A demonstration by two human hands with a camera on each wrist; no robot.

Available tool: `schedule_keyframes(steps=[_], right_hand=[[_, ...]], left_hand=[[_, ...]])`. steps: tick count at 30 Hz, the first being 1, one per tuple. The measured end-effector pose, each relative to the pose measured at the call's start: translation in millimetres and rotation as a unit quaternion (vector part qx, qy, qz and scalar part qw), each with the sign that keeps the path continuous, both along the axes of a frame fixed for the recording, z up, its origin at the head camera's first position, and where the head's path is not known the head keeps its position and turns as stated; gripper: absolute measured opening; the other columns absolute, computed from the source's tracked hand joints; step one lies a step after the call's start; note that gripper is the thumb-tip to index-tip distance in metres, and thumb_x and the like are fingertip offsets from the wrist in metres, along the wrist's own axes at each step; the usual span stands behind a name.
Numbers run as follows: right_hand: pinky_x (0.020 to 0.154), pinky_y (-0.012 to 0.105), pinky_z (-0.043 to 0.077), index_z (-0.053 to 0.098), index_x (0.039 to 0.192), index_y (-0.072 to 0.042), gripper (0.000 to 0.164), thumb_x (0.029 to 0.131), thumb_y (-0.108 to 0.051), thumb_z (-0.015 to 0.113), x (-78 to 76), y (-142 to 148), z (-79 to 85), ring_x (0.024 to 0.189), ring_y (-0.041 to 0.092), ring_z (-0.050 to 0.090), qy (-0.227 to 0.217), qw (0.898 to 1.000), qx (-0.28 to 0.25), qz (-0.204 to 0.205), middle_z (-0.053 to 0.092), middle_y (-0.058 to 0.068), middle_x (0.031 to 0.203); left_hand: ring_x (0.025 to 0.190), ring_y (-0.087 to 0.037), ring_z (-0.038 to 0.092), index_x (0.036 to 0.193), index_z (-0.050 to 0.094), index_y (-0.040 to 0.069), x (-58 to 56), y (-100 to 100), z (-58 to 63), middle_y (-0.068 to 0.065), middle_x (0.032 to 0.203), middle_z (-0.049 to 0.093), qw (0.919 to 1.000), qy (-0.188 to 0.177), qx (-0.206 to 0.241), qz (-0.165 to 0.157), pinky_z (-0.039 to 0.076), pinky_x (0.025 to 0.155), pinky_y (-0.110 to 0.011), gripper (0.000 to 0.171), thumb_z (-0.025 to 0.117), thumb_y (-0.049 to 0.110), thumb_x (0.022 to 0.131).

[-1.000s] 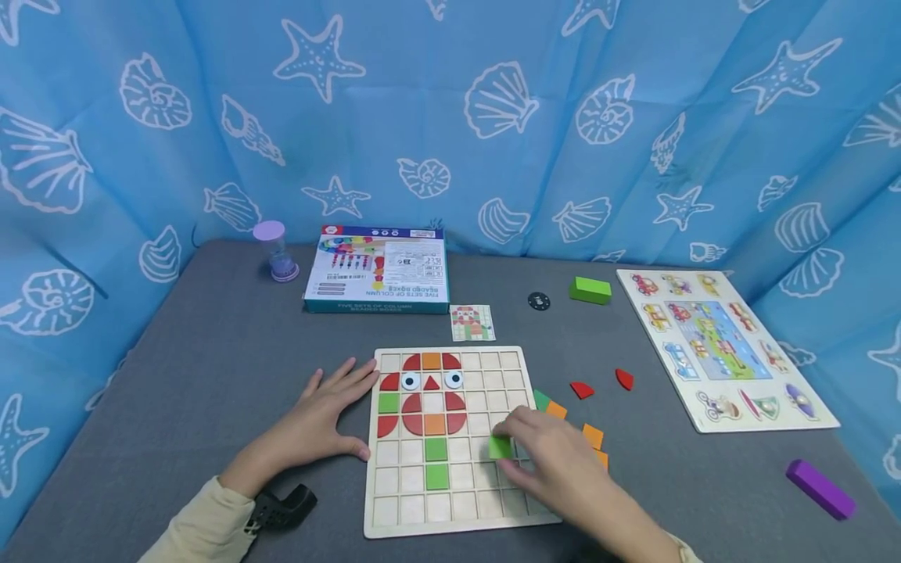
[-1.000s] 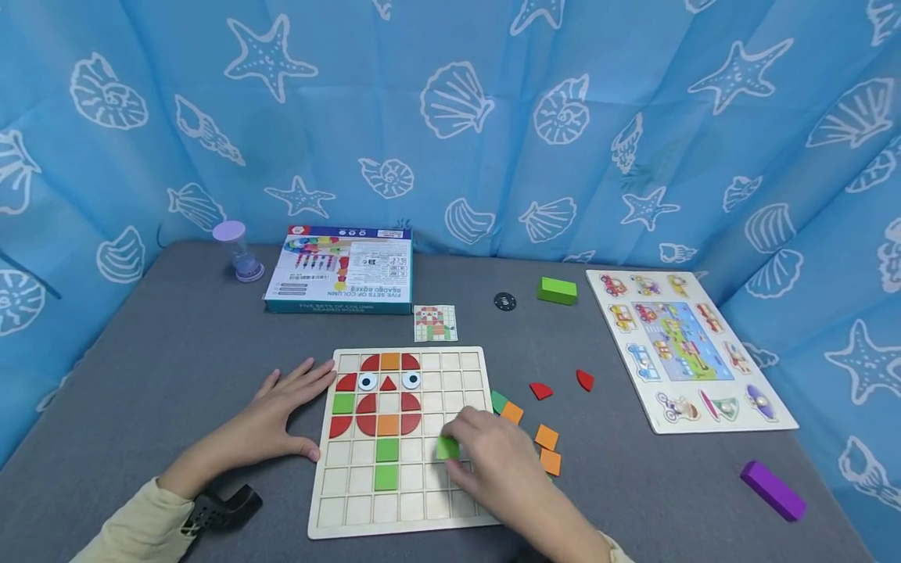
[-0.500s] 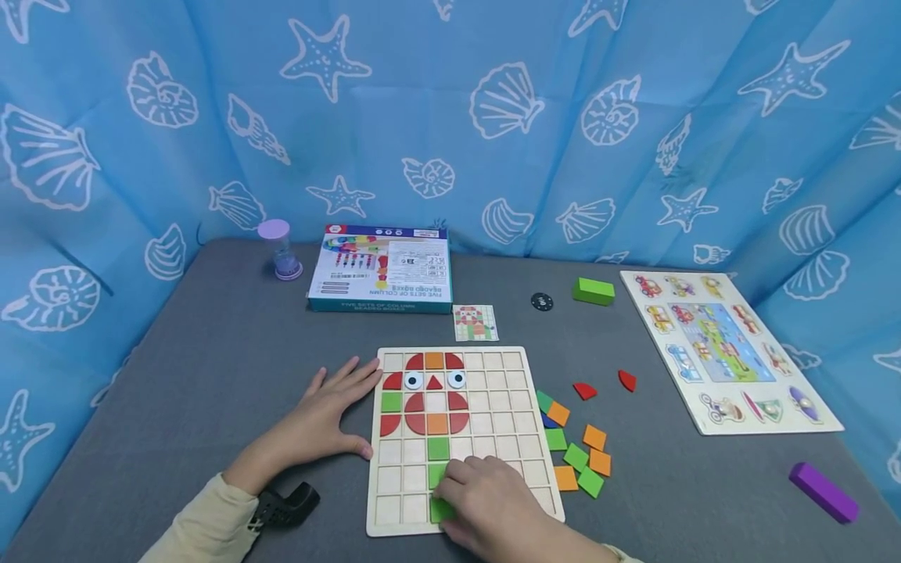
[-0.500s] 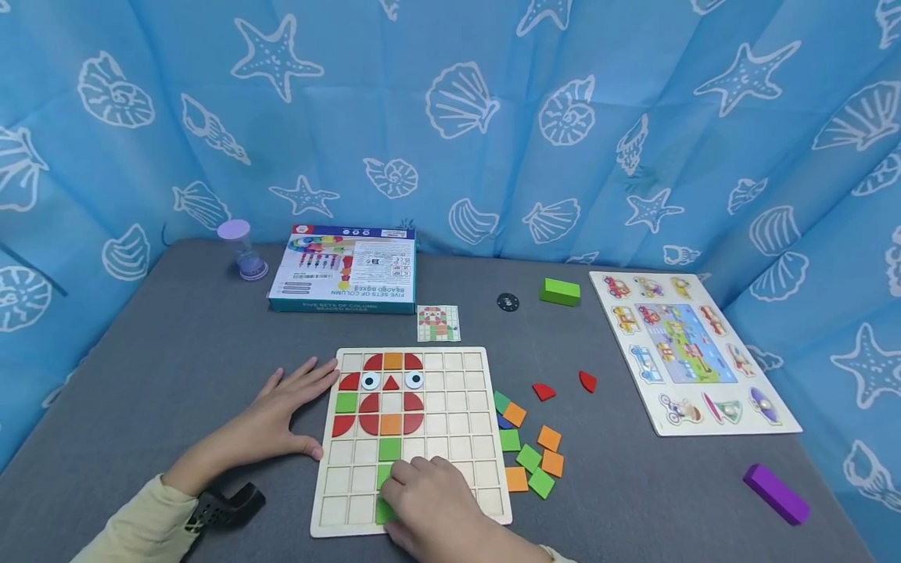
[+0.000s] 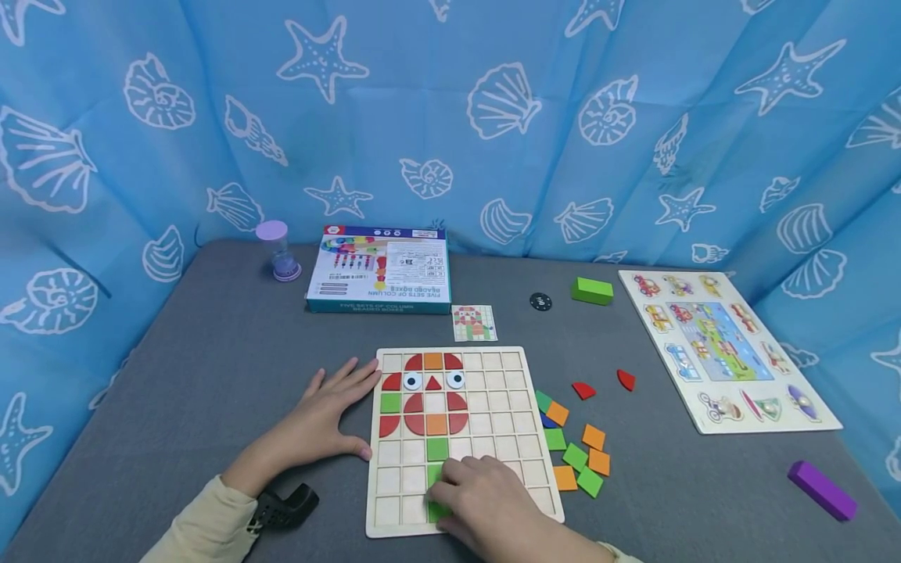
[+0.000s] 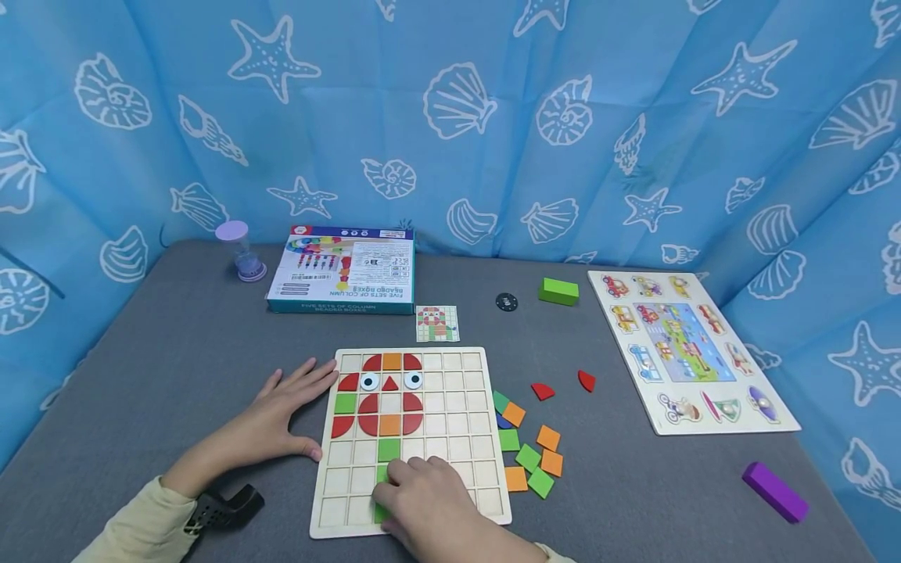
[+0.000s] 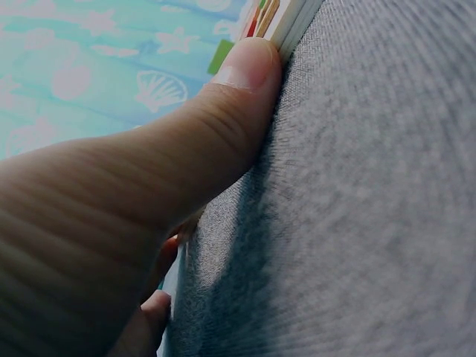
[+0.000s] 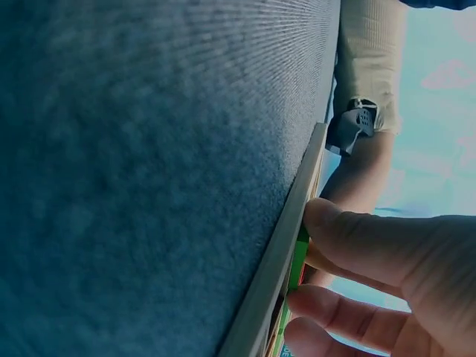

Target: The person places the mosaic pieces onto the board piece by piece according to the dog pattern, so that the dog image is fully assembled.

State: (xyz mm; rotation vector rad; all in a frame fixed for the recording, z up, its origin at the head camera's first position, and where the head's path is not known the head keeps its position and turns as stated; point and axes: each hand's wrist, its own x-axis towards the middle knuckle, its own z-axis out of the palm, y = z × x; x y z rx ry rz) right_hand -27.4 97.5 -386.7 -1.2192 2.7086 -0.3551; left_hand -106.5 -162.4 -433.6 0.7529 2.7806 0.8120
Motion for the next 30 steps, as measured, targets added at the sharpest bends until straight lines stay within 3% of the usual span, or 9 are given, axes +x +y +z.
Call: schedule_keyframes(steps=[10,15,19,22,25,30], right_hand=[[0.060,0.016,0.038,0.065,0.101,-0.027,0.028,0.074,-0.032,0.071,-1.7,11,5.3,0.072,-0.001,0.046,0.009,1.000,-0.007,-0.012,0.051,-0.016,0.082],[0.063,0.021,0.045,0.066,0.098,-0.024,0.029,0.070,-0.029,0.074,-11.7,45,16.6,0.073,0.001,0.051,0.071,0.992,-0.017,-0.103,0.057,-0.012,0.085],[0.054,0.021,0.043,0.068,0.094,-0.020,0.032,0.063,-0.024,0.079,-26.6,79,16.8,0.065,0.003,0.050,0.134,0.967,-0.012,-0.214,0.059,-0.008,0.083],[0.048,0.021,0.039,0.068,0.092,-0.017,0.032,0.062,-0.022,0.080,-38.3,99,11.4,0.061,0.005,0.048,0.132,0.952,0.003,-0.278,0.059,-0.004,0.083],[0.047,0.023,0.040,0.068,0.090,-0.016,0.029,0.064,-0.021,0.079,-46.7,109,4.5,0.062,0.009,0.051,0.115,0.946,0.012,-0.303,0.060,-0.002,0.085],[0.049,0.025,0.043,0.068,0.091,-0.016,0.030,0.064,-0.020,0.079,-53.0,113,-2.4,0.067,0.011,0.054,0.092,0.946,0.019,-0.310,0.061,-0.002,0.087]], left_hand=[[0.136,-0.026,0.009,0.141,0.027,0.019,0.1,-1,-1.1,0.004,0.148,0.019,1.0000,0.003,-0.002,-0.001,-0.001,0.101,-0.059,0.109,0.064,0.067,0.051],[0.136,-0.026,0.008,0.141,0.026,0.019,0.2,-2,-0.8,0.004,0.148,0.018,1.0000,0.001,0.002,-0.001,-0.001,0.101,-0.059,0.109,0.065,0.066,0.051],[0.136,-0.026,0.008,0.141,0.026,0.019,-0.2,-2,-0.7,0.003,0.148,0.018,1.0000,0.002,0.002,-0.002,0.000,0.101,-0.060,0.109,0.064,0.067,0.051],[0.136,-0.026,0.008,0.141,0.026,0.018,-0.2,-2,-0.6,0.004,0.148,0.018,1.0000,0.000,-0.001,-0.002,-0.001,0.101,-0.060,0.109,0.064,0.067,0.051],[0.136,-0.026,0.007,0.141,0.026,0.018,-0.3,-2,-0.4,0.004,0.148,0.018,1.0000,-0.003,-0.002,-0.002,-0.001,0.101,-0.060,0.109,0.064,0.067,0.052],[0.136,-0.027,0.008,0.141,0.026,0.018,-0.6,-1,0.2,0.004,0.148,0.018,1.0000,-0.002,-0.002,-0.005,-0.001,0.100,-0.060,0.108,0.064,0.067,0.052]])
